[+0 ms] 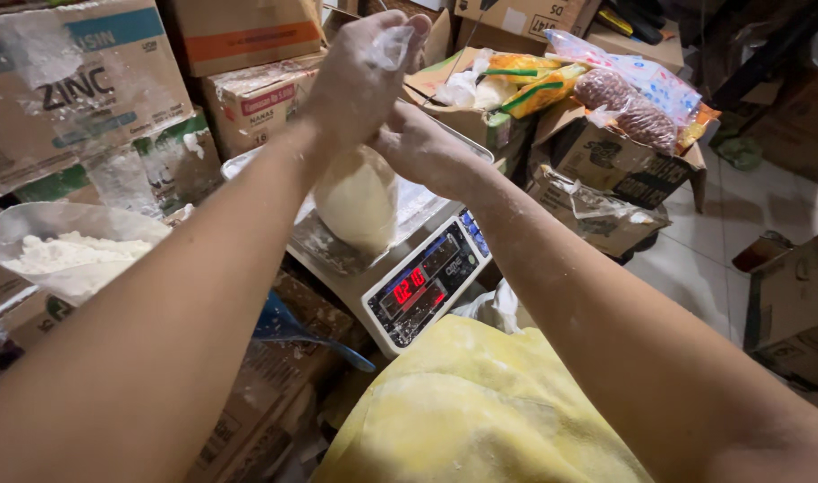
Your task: The person scoops white powder from a large sack into a plastic bag placed on a digital scale, adjusts the amount to reach a target weight, ties the bag, and sets it aside. The process is repeated multiple times in a cluttered storage area.
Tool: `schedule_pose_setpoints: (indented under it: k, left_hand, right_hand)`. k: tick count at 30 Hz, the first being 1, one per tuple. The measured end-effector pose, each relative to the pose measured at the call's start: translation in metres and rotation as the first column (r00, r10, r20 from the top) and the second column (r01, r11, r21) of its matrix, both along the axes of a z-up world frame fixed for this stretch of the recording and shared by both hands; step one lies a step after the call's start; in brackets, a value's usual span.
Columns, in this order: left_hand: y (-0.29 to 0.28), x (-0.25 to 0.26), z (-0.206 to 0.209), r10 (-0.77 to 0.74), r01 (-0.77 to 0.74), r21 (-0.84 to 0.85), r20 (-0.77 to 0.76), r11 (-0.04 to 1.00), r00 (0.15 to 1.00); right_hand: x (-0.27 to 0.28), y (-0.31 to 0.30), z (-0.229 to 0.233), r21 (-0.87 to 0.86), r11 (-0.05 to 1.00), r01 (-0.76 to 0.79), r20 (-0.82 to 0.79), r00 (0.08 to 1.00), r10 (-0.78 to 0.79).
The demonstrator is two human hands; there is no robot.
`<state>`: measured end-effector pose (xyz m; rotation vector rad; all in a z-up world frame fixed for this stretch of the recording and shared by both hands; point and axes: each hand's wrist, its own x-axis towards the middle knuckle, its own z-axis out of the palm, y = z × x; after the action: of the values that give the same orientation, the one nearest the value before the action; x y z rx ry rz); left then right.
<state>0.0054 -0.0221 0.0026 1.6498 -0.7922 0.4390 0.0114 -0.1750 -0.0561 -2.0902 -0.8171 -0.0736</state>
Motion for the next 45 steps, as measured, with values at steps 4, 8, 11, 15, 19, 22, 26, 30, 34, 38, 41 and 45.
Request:
schedule_pose_setpoints:
  k: [4, 8, 11, 15, 19, 22, 26, 30, 34, 38, 41, 45]
  left_hand:
    - [-0.005, -0.026, -0.004, -0.048, 0.048, -0.001, 0.123, 0.999, 0.991]
    - [0.022, -0.045, -0.003, 0.093, -0.080, 0.097, -0.136, 0.992, 0.986]
    - [0.036, -0.053, -0.010, 0.182, -0.117, 0.193, -0.364, 0.974, 0.913]
    - [0.025, -0.052, -0.029, 0.333, -0.078, 0.586, -0.341, 0.806, 0.879]
    - [0.010, -0.035, -0.032, 0.289, -0.094, 0.489, -0.341, 0.867, 0.895]
    - [0.009, -0.027, -0.038, 0.196, -0.020, 0.382, -0.429, 0.924, 0.882]
    - [0.012, -0.001, -0.058, 0.185, -0.034, 0.282, -0.532, 0.959, 0.827]
    - [0.019, 0.038, -0.090, 0.201, -0.119, 0.326, -0.231, 0.938, 0.952]
    - [0.020, 0.053, -0.093, 0.161, -0.608, 0.430, 0.713, 0.667, 0.682]
    - [0.011, 0.013, -0.060, 0.158, -0.101, 0.443, -0.093, 0.891, 0.983]
    - [0.008, -0.028, -0.025, 0.160, 0.003, 0.538, -0.255, 0.843, 0.954]
    - [-0.006, -0.068, 0.007, 0.149, 0.092, 0.700, -0.276, 0.708, 0.949]
  right_hand:
    - [0.006, 0.004, -0.010, 0.056, 0.998, 0.024, -0.054, 0.998, -0.021]
    - [0.008, 0.005, 0.013, -0.008, 1.000, 0.016, -0.066, 0.998, -0.016]
    - [0.004, 0.005, 0.040, -0.194, 0.965, 0.178, -0.069, 0.978, -0.194]
    - [-0.006, 0.009, 0.055, -0.150, 0.984, 0.095, 0.010, 0.995, -0.094]
    - [-0.009, 0.007, 0.063, -0.325, 0.906, 0.270, -0.141, 0.934, -0.329]
    - [-0.007, 0.005, 0.072, -0.191, 0.957, 0.218, -0.227, 0.939, -0.259]
    - [-0.015, -0.005, 0.093, 0.107, 0.935, 0.337, 0.066, 0.936, -0.345]
    - [-0.048, -0.006, 0.096, 0.111, 0.796, 0.595, 0.734, 0.491, -0.469]
    - [-0.078, 0.002, 0.075, -0.261, 0.892, 0.369, 0.902, 0.423, 0.089]
    - [-0.077, -0.006, 0.067, -0.365, 0.747, 0.555, 0.914, 0.368, 0.173]
    - [-0.076, -0.021, 0.058, -0.338, 0.761, 0.553, 0.921, 0.362, 0.146]
    - [-0.086, -0.044, 0.052, -0.423, 0.800, 0.425, 0.784, 0.615, 0.088]
